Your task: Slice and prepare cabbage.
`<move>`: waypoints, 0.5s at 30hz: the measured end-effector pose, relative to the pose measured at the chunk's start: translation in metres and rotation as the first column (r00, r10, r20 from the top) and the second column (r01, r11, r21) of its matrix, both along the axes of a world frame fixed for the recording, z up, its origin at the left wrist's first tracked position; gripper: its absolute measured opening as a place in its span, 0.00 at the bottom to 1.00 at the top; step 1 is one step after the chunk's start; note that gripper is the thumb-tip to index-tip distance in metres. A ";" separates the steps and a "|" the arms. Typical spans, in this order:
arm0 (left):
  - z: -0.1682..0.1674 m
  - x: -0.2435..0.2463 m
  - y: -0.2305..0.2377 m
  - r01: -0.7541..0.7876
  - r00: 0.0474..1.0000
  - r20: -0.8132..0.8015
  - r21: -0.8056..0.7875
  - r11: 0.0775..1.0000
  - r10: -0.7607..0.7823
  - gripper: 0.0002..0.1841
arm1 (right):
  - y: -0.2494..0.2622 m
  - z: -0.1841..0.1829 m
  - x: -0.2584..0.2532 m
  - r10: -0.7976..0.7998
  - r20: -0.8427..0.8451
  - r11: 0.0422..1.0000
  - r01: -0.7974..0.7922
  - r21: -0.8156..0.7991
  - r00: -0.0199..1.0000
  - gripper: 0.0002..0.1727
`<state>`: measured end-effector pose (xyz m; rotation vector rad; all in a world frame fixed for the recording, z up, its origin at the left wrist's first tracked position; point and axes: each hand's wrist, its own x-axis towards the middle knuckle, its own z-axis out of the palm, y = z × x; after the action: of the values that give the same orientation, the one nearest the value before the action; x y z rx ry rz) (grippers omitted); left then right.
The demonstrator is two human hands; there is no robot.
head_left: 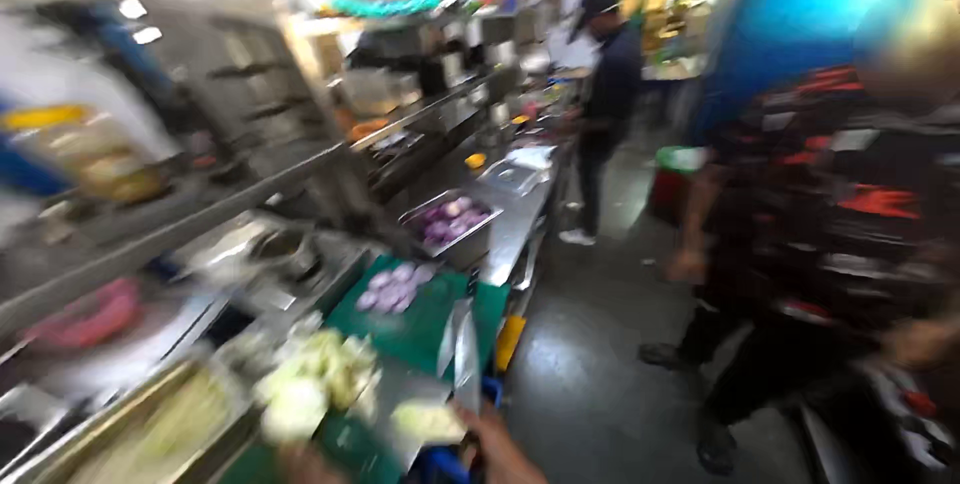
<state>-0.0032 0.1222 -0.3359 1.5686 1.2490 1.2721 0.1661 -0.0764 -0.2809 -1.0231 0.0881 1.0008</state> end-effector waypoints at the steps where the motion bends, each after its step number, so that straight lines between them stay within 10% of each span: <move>1: 0.014 0.010 -0.015 -0.007 0.998 0.062 -0.052 0.999 0.010 0.30 | 0.000 0.003 0.001 0.023 -0.014 1.000 -0.023 0.003 1.000 0.24; 4: 0.016 -0.012 -0.020 -0.081 0.991 0.102 -0.043 0.996 0.085 0.31 | 0.014 -0.001 0.003 0.110 0.020 0.993 -0.111 0.030 0.994 0.15; 10: -0.031 -0.081 -0.008 -0.515 0.634 -0.685 -0.028 0.857 0.358 0.40 | 0.018 -0.006 0.009 0.174 0.053 0.984 -0.175 0.019 0.983 0.14; 15: -0.018 0.019 -0.006 -0.182 0.940 -0.303 -0.058 0.982 0.156 0.36 | 0.037 -0.009 0.006 0.339 0.071 0.936 -0.344 0.074 0.938 0.24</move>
<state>0.0159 0.1159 -0.3538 1.6628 1.6366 1.0951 0.1719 -0.0396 -0.2897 -1.0071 -0.1854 1.2789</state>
